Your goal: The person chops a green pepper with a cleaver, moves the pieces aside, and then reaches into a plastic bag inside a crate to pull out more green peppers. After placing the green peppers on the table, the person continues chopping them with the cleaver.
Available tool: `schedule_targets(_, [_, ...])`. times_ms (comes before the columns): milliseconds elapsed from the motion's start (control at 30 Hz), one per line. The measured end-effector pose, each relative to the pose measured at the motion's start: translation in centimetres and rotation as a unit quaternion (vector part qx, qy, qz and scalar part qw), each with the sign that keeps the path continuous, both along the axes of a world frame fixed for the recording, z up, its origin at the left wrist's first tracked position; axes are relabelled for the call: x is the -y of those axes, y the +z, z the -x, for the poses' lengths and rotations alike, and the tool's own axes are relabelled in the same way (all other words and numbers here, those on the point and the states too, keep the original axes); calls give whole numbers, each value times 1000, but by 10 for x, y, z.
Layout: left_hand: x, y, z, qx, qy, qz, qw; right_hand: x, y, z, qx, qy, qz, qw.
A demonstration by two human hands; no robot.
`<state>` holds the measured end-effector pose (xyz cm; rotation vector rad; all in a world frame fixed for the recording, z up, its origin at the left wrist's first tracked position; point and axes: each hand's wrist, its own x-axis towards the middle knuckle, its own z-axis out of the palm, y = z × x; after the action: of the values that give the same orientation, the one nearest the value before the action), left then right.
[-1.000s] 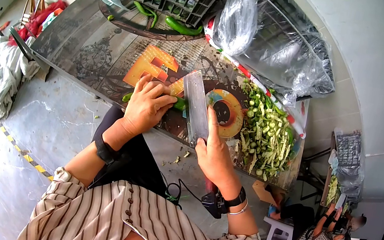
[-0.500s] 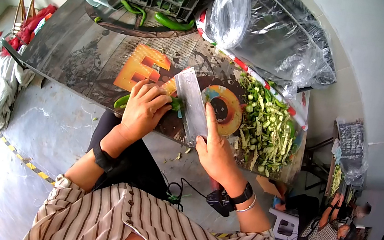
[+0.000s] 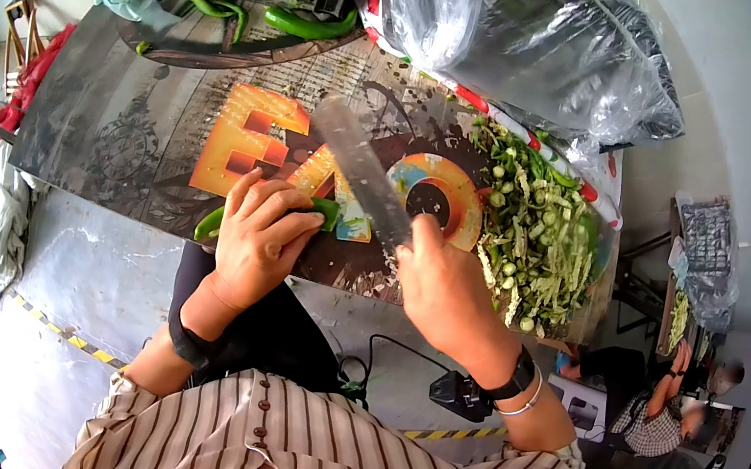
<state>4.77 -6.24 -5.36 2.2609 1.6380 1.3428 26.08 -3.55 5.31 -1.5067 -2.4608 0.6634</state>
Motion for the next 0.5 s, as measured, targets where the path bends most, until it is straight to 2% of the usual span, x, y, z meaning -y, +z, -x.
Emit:
schedule_targets(200, [1,1,-1,-9,20,0,1000,-9,-5,14,-3,24,35,999])
schedule_targets(300, [2,1,0,-18,12,3,1000,-9,-8,16,9,78,26,997])
schedule_targets(400, [2,1,1,-22,6,2,1000,-8,-4,13,0,45,64,997])
schedule_targets(500, [2,0,1,-20,4,0,1000,-8,-8,10,-11,37,42,998])
